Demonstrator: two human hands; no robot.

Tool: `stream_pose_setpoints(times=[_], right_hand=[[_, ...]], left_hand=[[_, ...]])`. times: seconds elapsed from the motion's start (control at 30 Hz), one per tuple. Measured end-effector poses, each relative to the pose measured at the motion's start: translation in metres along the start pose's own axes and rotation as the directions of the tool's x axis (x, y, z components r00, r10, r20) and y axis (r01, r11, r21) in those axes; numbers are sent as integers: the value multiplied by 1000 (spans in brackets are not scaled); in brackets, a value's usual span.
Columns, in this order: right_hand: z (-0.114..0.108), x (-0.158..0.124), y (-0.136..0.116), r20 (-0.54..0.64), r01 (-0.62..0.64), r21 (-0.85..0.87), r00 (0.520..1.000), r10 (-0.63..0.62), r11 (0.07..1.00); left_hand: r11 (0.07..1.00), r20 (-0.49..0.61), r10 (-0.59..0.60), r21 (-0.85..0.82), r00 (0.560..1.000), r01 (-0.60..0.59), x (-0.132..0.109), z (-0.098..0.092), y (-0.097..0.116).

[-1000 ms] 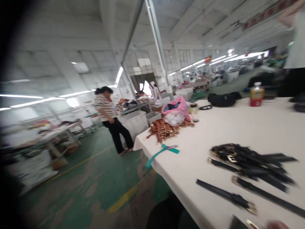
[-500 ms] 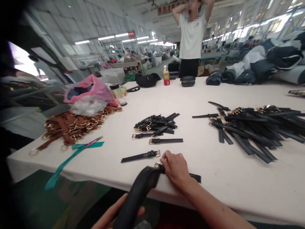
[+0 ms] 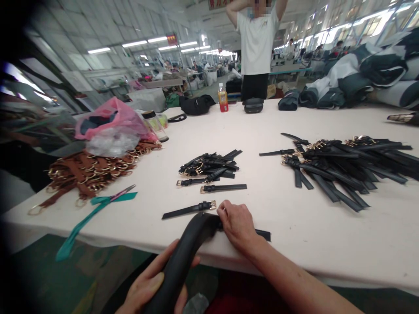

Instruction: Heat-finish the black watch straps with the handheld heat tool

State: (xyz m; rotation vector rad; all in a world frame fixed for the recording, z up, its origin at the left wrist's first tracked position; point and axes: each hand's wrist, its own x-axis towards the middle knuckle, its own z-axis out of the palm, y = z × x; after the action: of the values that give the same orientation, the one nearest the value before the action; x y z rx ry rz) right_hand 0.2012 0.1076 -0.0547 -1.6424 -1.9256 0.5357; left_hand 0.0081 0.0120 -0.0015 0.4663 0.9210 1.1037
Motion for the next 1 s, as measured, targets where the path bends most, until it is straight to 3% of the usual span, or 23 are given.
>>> stream_pose_setpoints(times=[0.13,0.3,0.53,0.77,1.0], right_hand=[[-8,-10,3,-3,7,163,1000,-6,987],[-18,-30,12,-15,96,23,995,-96,995],[-16,-33,14,-23,65,-57,998,-67,996],[-16,-36,12,-74,85,-10,994,-85,996],[-6,-29,12,-54,186,2,981,-185,983]], left_hand=[[998,-8,-35,49,999,35,1,1,2],[1000,45,-12,26,999,11,4,5,4],[1000,69,-29,-6,997,29,11,7,5],[1000,53,-7,-14,999,8,10,7,3],[1000,72,-10,8,997,9,9,6,1]])
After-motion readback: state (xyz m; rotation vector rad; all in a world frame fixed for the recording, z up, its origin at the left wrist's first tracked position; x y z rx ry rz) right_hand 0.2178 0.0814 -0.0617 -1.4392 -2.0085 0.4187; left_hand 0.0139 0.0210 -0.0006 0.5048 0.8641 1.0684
